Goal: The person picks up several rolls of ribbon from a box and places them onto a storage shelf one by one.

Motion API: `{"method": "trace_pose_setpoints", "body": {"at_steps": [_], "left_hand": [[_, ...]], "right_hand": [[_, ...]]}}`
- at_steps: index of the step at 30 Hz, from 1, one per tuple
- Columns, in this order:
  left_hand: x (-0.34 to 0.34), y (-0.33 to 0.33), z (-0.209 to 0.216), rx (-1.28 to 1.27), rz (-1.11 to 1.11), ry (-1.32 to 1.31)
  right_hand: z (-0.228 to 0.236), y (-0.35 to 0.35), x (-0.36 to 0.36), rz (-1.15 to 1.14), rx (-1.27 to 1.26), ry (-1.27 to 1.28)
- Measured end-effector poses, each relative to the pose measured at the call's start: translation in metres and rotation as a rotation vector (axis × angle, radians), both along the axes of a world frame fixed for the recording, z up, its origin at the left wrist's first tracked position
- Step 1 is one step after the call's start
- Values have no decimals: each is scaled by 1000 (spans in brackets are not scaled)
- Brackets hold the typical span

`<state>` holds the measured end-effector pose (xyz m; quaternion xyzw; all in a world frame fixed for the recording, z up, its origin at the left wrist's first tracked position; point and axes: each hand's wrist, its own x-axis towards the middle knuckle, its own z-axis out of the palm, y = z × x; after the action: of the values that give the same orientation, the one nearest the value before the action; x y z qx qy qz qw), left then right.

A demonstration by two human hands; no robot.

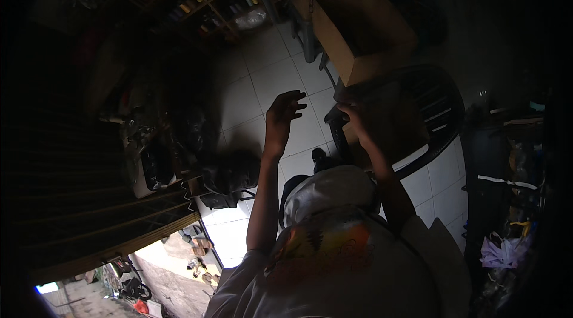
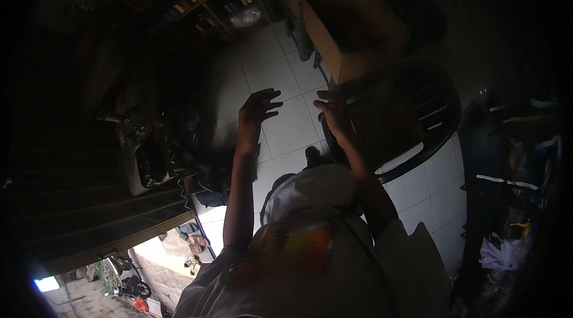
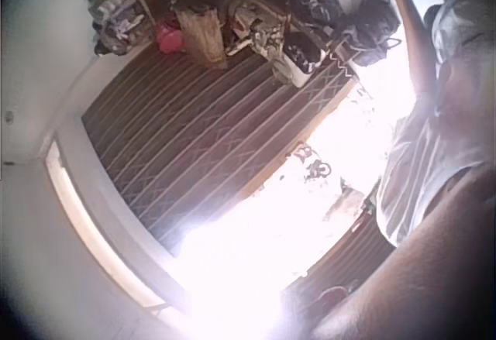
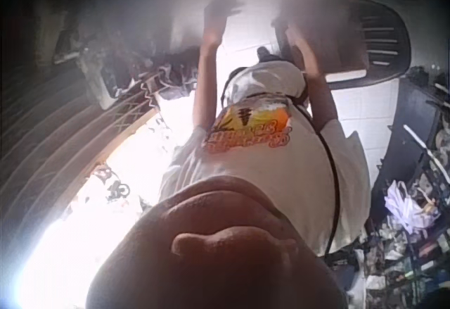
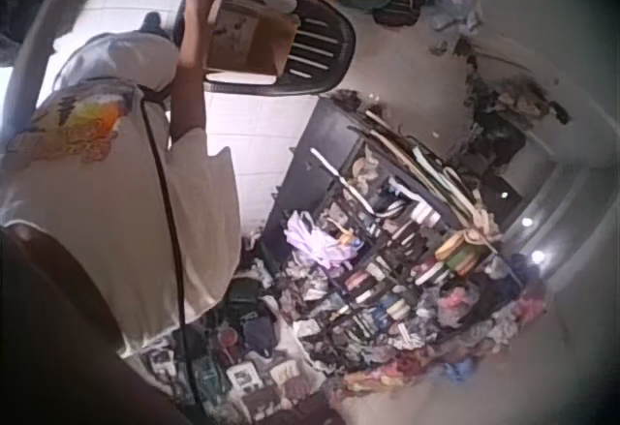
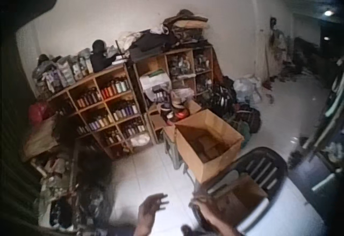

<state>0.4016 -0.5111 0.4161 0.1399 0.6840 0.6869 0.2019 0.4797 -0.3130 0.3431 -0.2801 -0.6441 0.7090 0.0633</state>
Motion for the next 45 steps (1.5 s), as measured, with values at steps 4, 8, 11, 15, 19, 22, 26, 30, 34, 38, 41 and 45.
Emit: {"method": "trace_pose_setpoints", "body": {"at_steps": [4, 8, 11, 15, 19, 22, 26, 30, 34, 38, 41, 45], "left_hand": [[-92, 0, 0, 36, -1, 23], [-185, 19, -14, 92, -61, 23], [-256, 32, -32, 123, -112, -12], [-337, 47, -40, 78, -197, -78], [-427, 81, -37, 21, -348, -74], [-479, 129, -48, -31, -491, -81], [-506, 206, -58, -65, -650, -150], [-517, 296, -78, -111, -771, -199], [-525, 377, -102, -231, -824, -175], [-528, 444, -158, -419, -857, -58], [-541, 474, -244, -582, -928, 63], [-554, 520, -354, -812, -1056, 392]], "right_hand": [[32, -10, -97, 58, 103, 25], [33, -11, -186, 90, 102, 41], [11, -5, -248, 35, 171, 55], [13, -1, -299, -44, 91, -114], [13, 12, -349, -172, 108, -105], [2, 29, -359, -324, 43, -109], [3, 60, -342, -505, -89, -136], [-13, 104, -329, -814, -120, -192], [-59, 158, -317, -956, -160, -258], [-123, 204, -315, -1022, -286, -218], [-199, 229, -321, -923, -269, -353], [-333, 260, -348, -835, -253, -457]]}}
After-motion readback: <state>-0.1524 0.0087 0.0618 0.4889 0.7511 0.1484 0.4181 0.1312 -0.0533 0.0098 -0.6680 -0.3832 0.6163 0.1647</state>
